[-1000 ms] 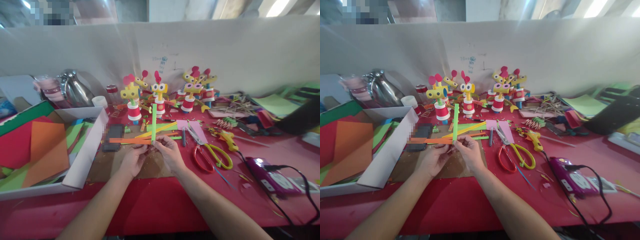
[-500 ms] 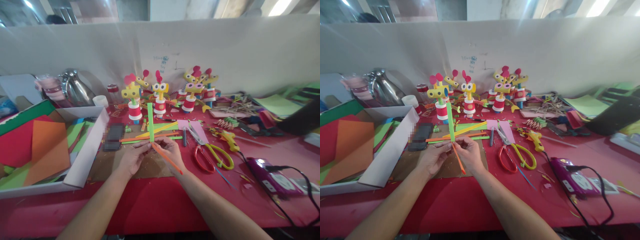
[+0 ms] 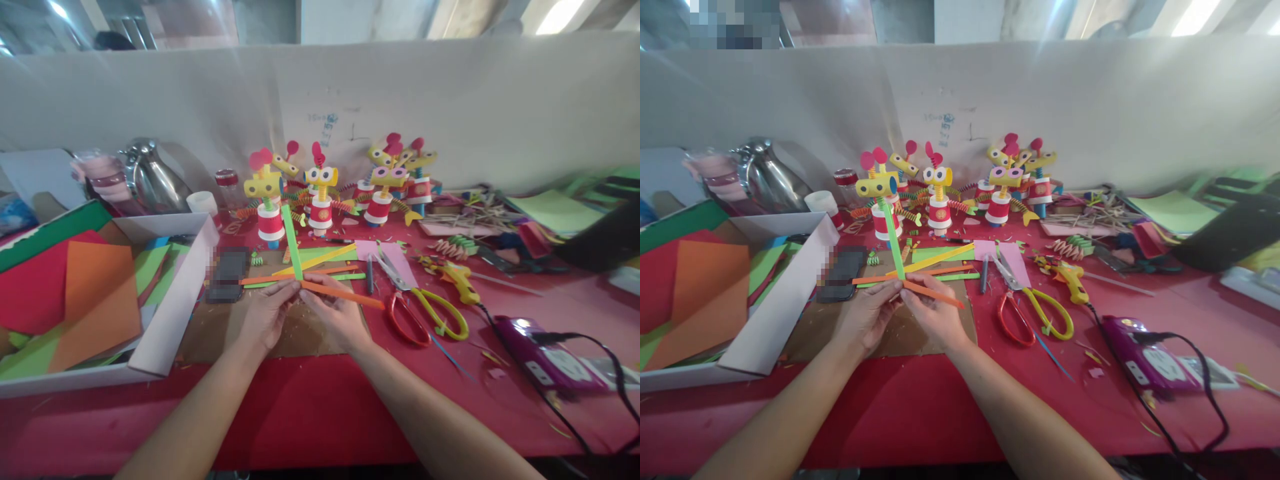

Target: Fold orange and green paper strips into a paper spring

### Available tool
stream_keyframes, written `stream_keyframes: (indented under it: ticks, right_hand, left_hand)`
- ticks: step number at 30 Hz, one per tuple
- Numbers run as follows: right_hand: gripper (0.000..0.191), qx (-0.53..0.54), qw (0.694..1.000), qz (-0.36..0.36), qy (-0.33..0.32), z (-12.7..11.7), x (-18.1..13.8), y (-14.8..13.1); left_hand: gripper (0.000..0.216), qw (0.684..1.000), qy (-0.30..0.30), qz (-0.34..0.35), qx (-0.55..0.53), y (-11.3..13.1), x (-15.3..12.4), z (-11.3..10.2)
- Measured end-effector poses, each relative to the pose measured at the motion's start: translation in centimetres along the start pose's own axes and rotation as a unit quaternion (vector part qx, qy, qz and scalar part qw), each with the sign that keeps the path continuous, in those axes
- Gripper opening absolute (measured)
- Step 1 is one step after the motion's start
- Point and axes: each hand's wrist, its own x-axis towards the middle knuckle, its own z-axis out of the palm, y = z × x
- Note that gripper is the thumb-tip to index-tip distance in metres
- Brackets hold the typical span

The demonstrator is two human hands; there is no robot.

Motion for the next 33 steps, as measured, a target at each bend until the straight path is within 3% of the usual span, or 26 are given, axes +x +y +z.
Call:
stream_keyframes:
  ticks: [4, 10, 15, 20, 23, 25, 28, 33]
  right_hand:
    - [0.018, 0.047, 0.998, 0.015, 0.026, 0.3, 0.3, 0.1]
    - [0.011, 0.027, 0.999, 0.021, 0.02, 0.3, 0.4, -0.3]
    - [0.009, -0.008, 1.0, 0.013, 0.013, 0.2, 0.3, 0.4]
    - [0.013, -0.11, 0.991, -0.072, -0.032, -0.4, 0.1, 0.1]
    - [0.029, -0.219, 0.962, -0.153, -0.06, -1.0, 0.3, -0.8]
    - [0.028, -0.262, 0.943, -0.194, -0.069, -1.3, 0.6, -1.1]
    - [0.014, -0.262, 0.933, -0.228, -0.093, -1.5, 0.9, -1.1]
    - [0.014, -0.263, 0.924, -0.253, -0.116, -1.5, 0.7, -0.9]
  left_hand:
    - [0.017, 1.0, 0.004, -0.007, -0.018, -0.2, -0.1, 0.2]
    - [0.014, 0.998, -0.034, -0.039, -0.045, 0.1, -0.3, 0.0]
    - [0.02, 0.998, -0.04, -0.038, 0.018, 0.3, -0.4, 0.0]
    - [0.022, 0.997, -0.017, -0.069, -0.003, 0.5, 0.0, -0.8]
    - [0.023, 0.991, -0.013, -0.119, -0.061, 0.6, 0.1, -1.4]
    - [0.025, 0.983, -0.033, -0.155, -0.09, 0.6, 0.0, -1.6]
    - [0.026, 0.971, -0.066, -0.199, -0.112, 0.4, -0.2, -1.7]
    - [0.022, 0.965, -0.083, -0.22, -0.116, -0.1, -0.4, -1.6]
